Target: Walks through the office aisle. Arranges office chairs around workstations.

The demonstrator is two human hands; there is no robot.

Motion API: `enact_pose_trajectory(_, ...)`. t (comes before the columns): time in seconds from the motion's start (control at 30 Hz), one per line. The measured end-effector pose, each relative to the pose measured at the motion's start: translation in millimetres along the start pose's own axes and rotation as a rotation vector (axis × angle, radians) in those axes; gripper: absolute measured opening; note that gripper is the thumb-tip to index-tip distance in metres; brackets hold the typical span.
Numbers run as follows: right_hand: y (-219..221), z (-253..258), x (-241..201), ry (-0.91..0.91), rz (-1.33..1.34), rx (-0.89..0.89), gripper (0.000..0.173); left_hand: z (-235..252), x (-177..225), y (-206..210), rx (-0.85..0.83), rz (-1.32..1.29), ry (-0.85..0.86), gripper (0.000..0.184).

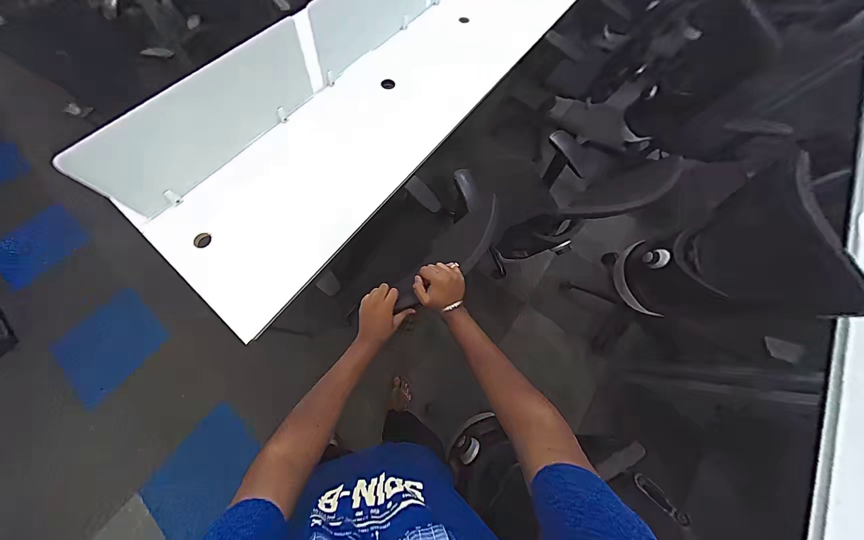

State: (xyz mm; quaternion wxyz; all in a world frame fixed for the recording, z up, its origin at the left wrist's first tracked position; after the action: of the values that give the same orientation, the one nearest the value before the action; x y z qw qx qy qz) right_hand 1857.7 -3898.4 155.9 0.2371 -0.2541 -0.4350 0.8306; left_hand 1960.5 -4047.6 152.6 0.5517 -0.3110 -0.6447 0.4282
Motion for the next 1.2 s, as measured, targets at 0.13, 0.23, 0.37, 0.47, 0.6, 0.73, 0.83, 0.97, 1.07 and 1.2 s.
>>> enact_pose_trajectory(0.13, 3.5, 5.4, -1.2, 0.003, 0.048, 0.07, 0.039, 12.2, -10.6, -5.8, 0.011, 0.062, 0.117, 0.058)
enact_pose_trajectory(0.23, 1.8, -12.2, -11.5, 0.038, 0.09, 0.064, 0.037, -2.7, -17.9, -0.4, -0.012, 0.039, 0.166, 0.057)
enact_pose_trajectory(0.37, -29.0, -34.1, -12.7, 0.246, 0.395, 0.153, 0.031, -12.1, -10.1, 1.7, -0.01, -0.119, 0.209, 0.049)
enact_pose_trajectory(0.47, -80.9, -89.8, -25.3, 0.507, 0.295, 0.371, 0.026, -25.3, 18.6, -2.9, 0.049, -0.259, 0.34, 0.047)
enact_pose_trajectory(0.6, -153.7, -202.0, -77.3, 0.922, -0.193, 0.449, 0.027, -46.2, 81.7, 4.3, -0.175, -0.408, 0.643, 0.033)
enact_pose_trajectory(0.73, -174.2, -293.7, -166.2, 1.5, -0.569, 0.272, 0.057, -71.3, 161.8, 47.1, -0.617, -0.39, 1.069, 0.044)
enact_pose_trajectory(0.83, -148.6, -329.6, -205.7, 1.74, -0.656, 0.1, 0.079, -104.7, 235.4, 80.3, -0.869, -0.123, 1.413, 0.082)
enact_pose_trajectory(0.97, -154.7, -341.4, -193.2, 1.811, -0.851, 0.109, 0.058, -163.9, 307.6, 131.8, -0.979, 0.168, 1.819, 0.094)
enact_pose_trajectory(1.07, -162.9, -362.0, -187.7, 1.702, -1.025, 0.134, 0.042, -190.5, 344.3, 150.1, -0.885, 0.213, 1.949, 0.051)
enact_pose_trajectory(1.2, -158.1, -375.7, -196.3, 1.673, -1.026, 0.175, 0.037, -206.7, 346.9, 155.0, -0.884, 0.362, 2.061, 0.038)
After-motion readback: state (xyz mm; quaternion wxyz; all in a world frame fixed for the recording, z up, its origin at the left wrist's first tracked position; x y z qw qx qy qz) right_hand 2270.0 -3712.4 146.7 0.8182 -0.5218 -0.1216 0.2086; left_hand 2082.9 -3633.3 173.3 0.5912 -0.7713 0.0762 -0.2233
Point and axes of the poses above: each hand's wrist, its own z-axis towards the middle knuckle, its own y-axis out of the palm, x = y × z, the point moved 2 cm from there along z, towards the middle knuckle, and after that the axes turned 10 degrees about -y, right-handed, at the moved point
